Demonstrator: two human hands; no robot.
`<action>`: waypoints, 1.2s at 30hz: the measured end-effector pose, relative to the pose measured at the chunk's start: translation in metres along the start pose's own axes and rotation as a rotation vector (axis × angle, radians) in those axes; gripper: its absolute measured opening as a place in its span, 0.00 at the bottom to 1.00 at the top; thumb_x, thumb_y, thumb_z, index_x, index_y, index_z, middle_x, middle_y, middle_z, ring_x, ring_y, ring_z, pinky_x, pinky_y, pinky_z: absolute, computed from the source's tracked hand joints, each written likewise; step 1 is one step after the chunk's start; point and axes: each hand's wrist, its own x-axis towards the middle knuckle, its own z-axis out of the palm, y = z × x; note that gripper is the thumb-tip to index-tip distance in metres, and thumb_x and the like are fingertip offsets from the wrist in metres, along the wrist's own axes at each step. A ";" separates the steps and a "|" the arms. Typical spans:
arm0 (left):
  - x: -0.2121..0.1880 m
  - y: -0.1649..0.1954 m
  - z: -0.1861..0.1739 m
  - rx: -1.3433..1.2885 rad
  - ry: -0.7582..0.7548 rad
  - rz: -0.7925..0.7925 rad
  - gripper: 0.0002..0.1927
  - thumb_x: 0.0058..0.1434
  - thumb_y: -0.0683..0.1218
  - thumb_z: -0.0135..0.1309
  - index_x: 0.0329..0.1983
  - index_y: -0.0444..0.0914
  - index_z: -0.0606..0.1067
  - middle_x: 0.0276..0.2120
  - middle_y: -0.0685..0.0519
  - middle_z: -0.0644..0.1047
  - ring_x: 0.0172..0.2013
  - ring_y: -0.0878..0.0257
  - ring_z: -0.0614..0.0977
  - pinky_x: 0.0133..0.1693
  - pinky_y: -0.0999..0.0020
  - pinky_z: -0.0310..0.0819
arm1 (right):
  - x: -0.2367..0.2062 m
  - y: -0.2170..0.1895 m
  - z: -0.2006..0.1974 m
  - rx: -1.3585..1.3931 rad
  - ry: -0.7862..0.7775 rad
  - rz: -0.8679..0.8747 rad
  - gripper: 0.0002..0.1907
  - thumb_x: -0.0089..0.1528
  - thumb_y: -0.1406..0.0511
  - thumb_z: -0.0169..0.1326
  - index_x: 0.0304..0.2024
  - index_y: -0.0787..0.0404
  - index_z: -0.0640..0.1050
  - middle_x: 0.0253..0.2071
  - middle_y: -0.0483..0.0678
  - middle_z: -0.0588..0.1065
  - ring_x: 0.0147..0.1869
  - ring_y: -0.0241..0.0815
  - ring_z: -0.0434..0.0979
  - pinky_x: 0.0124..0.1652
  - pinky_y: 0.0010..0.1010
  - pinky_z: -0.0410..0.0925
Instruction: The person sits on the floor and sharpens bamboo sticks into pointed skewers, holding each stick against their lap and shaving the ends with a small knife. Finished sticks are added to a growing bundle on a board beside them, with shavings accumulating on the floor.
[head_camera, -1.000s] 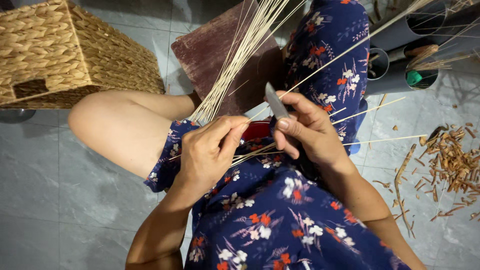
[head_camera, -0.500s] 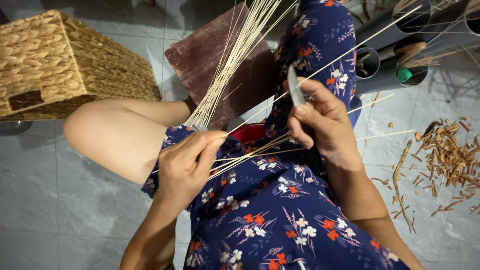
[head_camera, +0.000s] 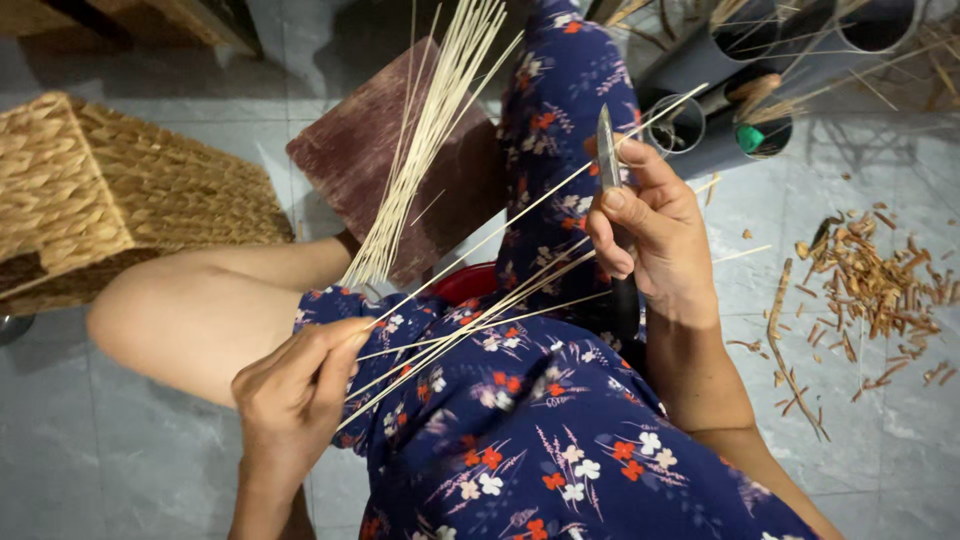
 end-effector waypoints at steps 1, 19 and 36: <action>-0.001 0.000 0.000 0.012 0.009 0.008 0.07 0.64 0.35 0.58 0.44 0.34 0.81 0.31 0.52 0.82 0.26 0.70 0.80 0.31 0.74 0.74 | 0.001 -0.002 -0.003 0.000 -0.002 -0.015 0.24 0.69 0.69 0.55 0.67 0.63 0.69 0.27 0.51 0.72 0.19 0.33 0.62 0.18 0.21 0.57; -0.010 -0.012 -0.012 0.024 0.061 -0.097 0.07 0.66 0.37 0.58 0.46 0.34 0.81 0.31 0.53 0.82 0.28 0.72 0.81 0.32 0.77 0.76 | -0.003 -0.032 -0.078 0.028 0.182 -0.370 0.18 0.77 0.70 0.53 0.69 0.60 0.68 0.25 0.45 0.69 0.18 0.28 0.61 0.17 0.15 0.53; -0.003 -0.024 0.030 -0.099 -0.035 -0.166 0.06 0.74 0.39 0.55 0.50 0.32 0.79 0.25 0.52 0.80 0.21 0.74 0.73 0.28 0.83 0.67 | -0.013 -0.024 -0.196 0.148 0.538 -0.648 0.08 0.69 0.67 0.52 0.33 0.59 0.72 0.32 0.42 0.69 0.22 0.28 0.55 0.21 0.21 0.49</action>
